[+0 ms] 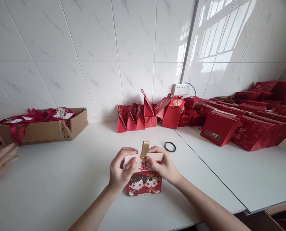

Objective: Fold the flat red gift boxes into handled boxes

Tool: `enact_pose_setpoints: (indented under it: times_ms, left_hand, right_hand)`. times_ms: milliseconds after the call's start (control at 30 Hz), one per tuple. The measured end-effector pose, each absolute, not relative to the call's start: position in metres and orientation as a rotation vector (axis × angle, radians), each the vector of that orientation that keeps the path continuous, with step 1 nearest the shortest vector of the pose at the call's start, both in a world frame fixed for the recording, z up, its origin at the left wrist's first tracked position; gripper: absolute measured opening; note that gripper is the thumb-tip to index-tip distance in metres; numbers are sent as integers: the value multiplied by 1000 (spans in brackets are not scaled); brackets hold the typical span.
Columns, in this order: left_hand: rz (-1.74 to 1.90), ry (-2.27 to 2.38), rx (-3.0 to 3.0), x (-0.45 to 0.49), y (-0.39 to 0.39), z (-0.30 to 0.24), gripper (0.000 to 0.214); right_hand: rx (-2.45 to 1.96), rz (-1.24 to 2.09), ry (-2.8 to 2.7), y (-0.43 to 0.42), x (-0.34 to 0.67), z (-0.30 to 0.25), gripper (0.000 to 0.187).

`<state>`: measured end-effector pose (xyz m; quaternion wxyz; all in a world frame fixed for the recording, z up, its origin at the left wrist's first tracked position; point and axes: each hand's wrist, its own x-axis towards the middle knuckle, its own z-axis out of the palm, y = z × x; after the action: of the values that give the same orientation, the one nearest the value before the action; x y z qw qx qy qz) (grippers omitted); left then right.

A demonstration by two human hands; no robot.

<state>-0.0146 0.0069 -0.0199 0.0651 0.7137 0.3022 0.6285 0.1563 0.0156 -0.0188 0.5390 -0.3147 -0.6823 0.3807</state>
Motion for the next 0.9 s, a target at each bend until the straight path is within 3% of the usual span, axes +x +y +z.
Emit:
enact_pose_setpoints:
  times_ms: [367,900]
  left_hand:
    - [1971,792,2135,-8,5,-21,20]
    - [1953,717,2213,-8,4,-18,20]
  right_hand:
    - [-766,899,-1556,14,152,-15,13]
    - [-752,926,-1523,9,150,-11,16]
